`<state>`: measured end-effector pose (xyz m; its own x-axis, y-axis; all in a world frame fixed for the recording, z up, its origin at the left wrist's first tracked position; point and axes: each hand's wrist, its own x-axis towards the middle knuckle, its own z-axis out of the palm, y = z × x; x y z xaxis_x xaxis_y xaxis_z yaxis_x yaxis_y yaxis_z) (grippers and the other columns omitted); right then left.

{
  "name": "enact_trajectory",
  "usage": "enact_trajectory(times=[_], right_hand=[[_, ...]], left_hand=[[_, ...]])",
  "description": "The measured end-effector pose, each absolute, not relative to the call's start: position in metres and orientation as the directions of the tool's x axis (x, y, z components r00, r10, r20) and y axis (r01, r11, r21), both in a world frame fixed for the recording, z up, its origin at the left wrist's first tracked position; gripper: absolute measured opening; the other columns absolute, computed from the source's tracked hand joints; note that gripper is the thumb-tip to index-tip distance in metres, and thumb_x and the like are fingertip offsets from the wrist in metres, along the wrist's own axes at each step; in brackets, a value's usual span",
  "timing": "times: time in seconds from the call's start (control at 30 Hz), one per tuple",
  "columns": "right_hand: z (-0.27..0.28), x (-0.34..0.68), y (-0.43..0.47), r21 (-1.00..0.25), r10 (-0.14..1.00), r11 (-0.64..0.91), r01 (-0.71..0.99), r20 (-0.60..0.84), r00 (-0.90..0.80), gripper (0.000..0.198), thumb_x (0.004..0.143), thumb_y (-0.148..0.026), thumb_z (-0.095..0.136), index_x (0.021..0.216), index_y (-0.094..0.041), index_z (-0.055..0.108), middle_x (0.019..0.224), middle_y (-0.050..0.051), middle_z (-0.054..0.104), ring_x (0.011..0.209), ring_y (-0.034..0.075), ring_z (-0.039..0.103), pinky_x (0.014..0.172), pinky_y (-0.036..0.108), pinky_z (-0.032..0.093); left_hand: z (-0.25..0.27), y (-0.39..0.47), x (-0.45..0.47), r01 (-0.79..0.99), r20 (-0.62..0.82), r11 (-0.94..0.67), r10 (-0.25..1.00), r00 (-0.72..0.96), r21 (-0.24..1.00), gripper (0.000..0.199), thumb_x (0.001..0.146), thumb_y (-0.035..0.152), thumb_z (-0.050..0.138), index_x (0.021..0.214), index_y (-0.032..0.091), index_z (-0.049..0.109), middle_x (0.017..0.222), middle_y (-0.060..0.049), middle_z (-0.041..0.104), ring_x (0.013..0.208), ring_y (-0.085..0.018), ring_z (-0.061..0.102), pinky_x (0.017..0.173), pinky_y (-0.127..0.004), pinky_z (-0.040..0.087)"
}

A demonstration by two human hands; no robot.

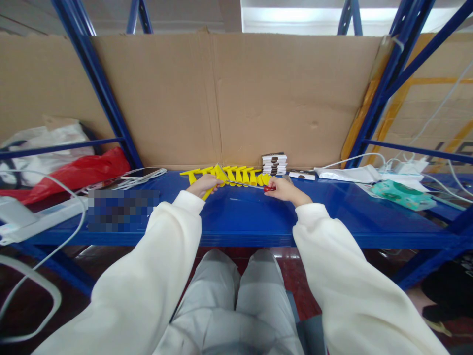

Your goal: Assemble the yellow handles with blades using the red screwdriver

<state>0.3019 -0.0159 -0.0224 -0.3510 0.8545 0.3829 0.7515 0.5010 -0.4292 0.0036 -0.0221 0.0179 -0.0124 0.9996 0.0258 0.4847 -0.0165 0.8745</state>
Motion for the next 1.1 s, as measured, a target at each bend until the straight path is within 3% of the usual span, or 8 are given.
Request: enact_trajectory(times=[0.2,0.47,0.67,0.8,1.0,1.1], right_hand=[[-0.013,0.299,-0.026,-0.413,0.848,0.527,0.743,0.311,-0.428,0.038,0.083,-0.057,0.06,0.072,-0.021,0.06,0.064,0.004,0.064,0.065,0.02,0.059,0.06,0.031,0.043],[-0.018,0.297,-0.022,-0.521,0.868,0.495,0.695,0.34,-0.363,0.035,0.07,-0.051,0.074,0.076,-0.022,0.054,0.07,0.004,0.068,0.067,0.021,0.062,0.061,0.031,0.047],[-0.013,0.296,-0.03,-0.517,0.88,0.474,0.713,0.25,-0.403,0.037,0.079,-0.057,0.065,0.074,-0.022,0.057,0.063,0.002,0.063,0.058,0.018,0.058,0.057,0.031,0.045],[-0.01,0.294,-0.031,-0.437,0.854,0.519,0.735,0.293,-0.429,0.041,0.083,-0.06,0.059,0.069,-0.021,0.059,0.06,0.002,0.061,0.06,0.019,0.057,0.058,0.031,0.043],[-0.015,0.295,-0.025,-0.477,0.856,0.513,0.714,0.343,-0.386,0.04,0.071,-0.059,0.072,0.075,-0.022,0.055,0.07,0.004,0.066,0.068,0.022,0.06,0.064,0.033,0.047],[-0.016,0.296,-0.026,-0.472,0.86,0.506,0.722,0.339,-0.382,0.042,0.073,-0.061,0.07,0.074,-0.022,0.055,0.067,0.003,0.064,0.066,0.021,0.059,0.062,0.032,0.045]], left_hand=[[0.017,-0.02,0.003,0.47,0.027,-0.008,0.999,-0.034,0.882,0.035,0.079,0.002,0.063,0.053,0.018,0.046,0.043,0.005,0.043,0.041,-0.008,0.041,0.043,-0.02,0.031],[0.018,-0.022,0.003,0.494,0.024,-0.01,0.999,-0.024,0.869,0.032,0.078,0.003,0.062,0.054,0.018,0.048,0.044,0.005,0.043,0.043,-0.009,0.043,0.045,-0.021,0.033],[0.019,-0.022,0.002,0.49,0.009,0.006,1.0,-0.029,0.872,0.035,0.08,0.002,0.061,0.054,0.019,0.045,0.043,0.005,0.042,0.041,-0.008,0.04,0.043,-0.02,0.03],[0.019,-0.02,0.001,0.49,0.005,0.007,1.0,-0.023,0.872,0.034,0.081,0.002,0.061,0.055,0.019,0.045,0.043,0.006,0.042,0.041,-0.008,0.04,0.043,-0.019,0.03],[0.018,-0.02,0.002,0.489,0.014,-0.004,1.0,-0.018,0.872,0.032,0.081,0.003,0.06,0.056,0.018,0.047,0.044,0.005,0.044,0.043,-0.008,0.042,0.044,-0.019,0.031],[0.018,-0.021,0.002,0.487,0.024,-0.013,1.0,-0.017,0.873,0.031,0.079,0.003,0.061,0.055,0.018,0.047,0.044,0.005,0.043,0.043,-0.008,0.042,0.044,-0.02,0.032]])
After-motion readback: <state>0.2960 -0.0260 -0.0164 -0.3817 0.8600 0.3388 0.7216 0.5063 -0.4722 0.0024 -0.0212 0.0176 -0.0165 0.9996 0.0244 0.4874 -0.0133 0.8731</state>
